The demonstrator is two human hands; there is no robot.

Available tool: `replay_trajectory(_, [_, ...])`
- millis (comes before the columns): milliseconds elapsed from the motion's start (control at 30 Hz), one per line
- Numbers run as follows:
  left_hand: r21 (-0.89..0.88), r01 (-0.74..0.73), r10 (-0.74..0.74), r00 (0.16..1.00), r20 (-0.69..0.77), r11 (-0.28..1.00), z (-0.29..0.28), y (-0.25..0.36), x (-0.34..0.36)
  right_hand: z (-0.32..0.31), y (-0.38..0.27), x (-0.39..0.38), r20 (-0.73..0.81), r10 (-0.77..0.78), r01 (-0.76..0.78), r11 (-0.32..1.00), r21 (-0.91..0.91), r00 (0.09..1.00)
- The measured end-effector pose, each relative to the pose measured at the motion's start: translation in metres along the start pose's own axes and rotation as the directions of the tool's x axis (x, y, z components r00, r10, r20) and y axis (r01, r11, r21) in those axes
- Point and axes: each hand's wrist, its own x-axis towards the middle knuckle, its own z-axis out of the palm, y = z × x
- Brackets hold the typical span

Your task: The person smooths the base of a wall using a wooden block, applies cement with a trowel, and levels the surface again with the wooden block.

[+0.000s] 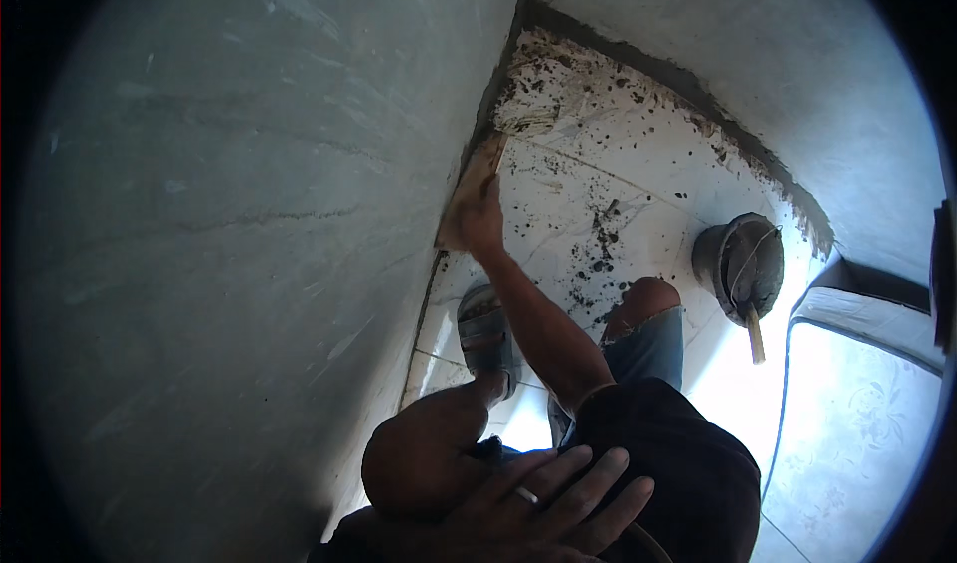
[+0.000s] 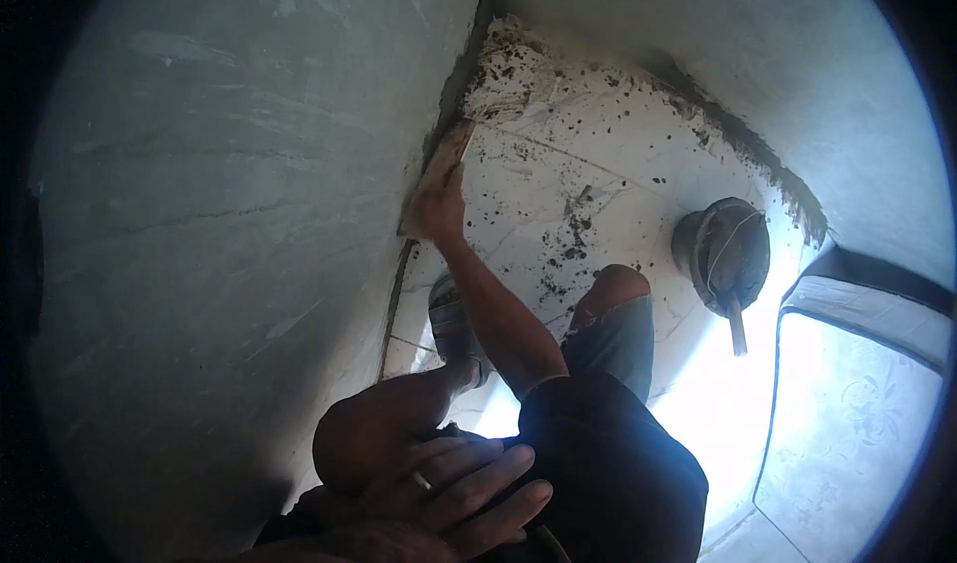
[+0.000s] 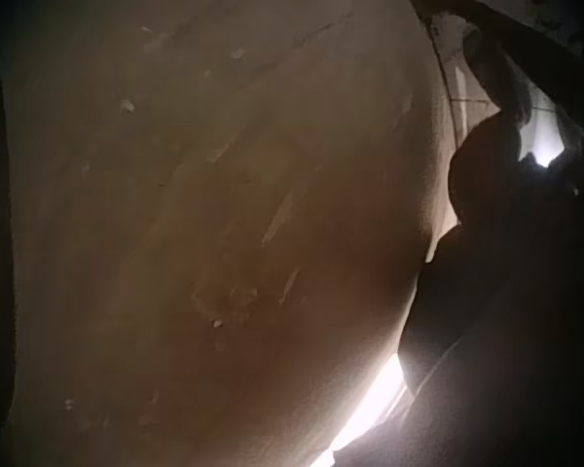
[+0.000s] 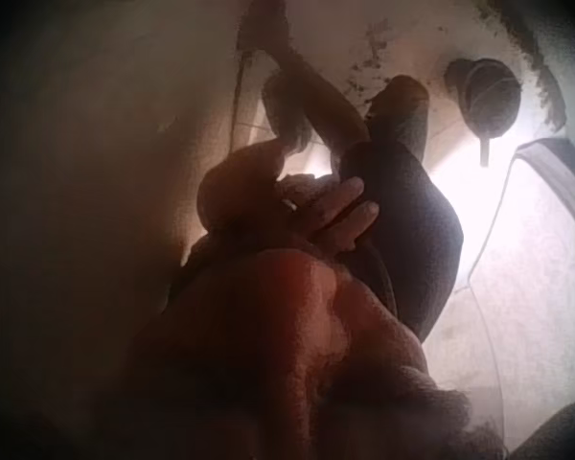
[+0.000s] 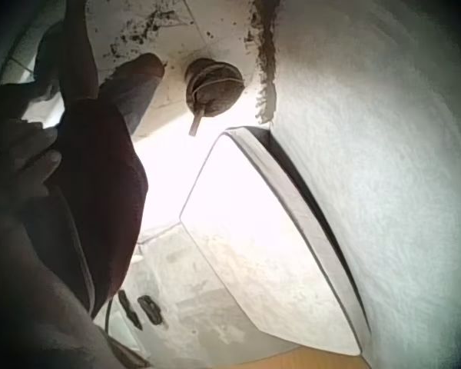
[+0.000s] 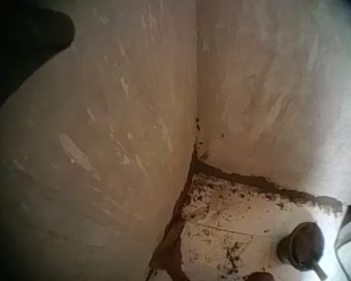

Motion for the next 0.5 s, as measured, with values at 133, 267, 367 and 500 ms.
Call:
replay_trajectory(133, [-0.073, 0.036, -0.036, 0.999, 0.005, 0.997, -0.0005, -0.0006, -0.0007, -0.0024, -0.0015, 0.0027, 0.027, 0.027, -0.028, 0.997, 0.065, 0.999])
replay_trajectory(267, [-0.120, 0.073, -0.071, 0.997, 0.015, 0.990, 0.0003, -0.0002, 0.0002, -0.0042, -0.0006, -0.0002, 0.066, 0.123, -0.130, 0.983, 0.129, 0.990])
replay_trajectory(367, [-0.130, 0.078, -0.075, 0.997, 0.024, 0.988, 0.0003, -0.0009, 0.0014, -0.0045, 0.0010, -0.0053, 0.064, 0.092, -0.096, 0.993, 0.067, 0.994])
replay_trajectory(500, [-0.183, 0.103, -0.101, 0.995, 0.019, 0.978, 0.0020, -0.0020, 0.0013, -0.0046, 0.0005, -0.0069, -0.015, -0.105, 0.105, 0.994, 0.028, 0.994])
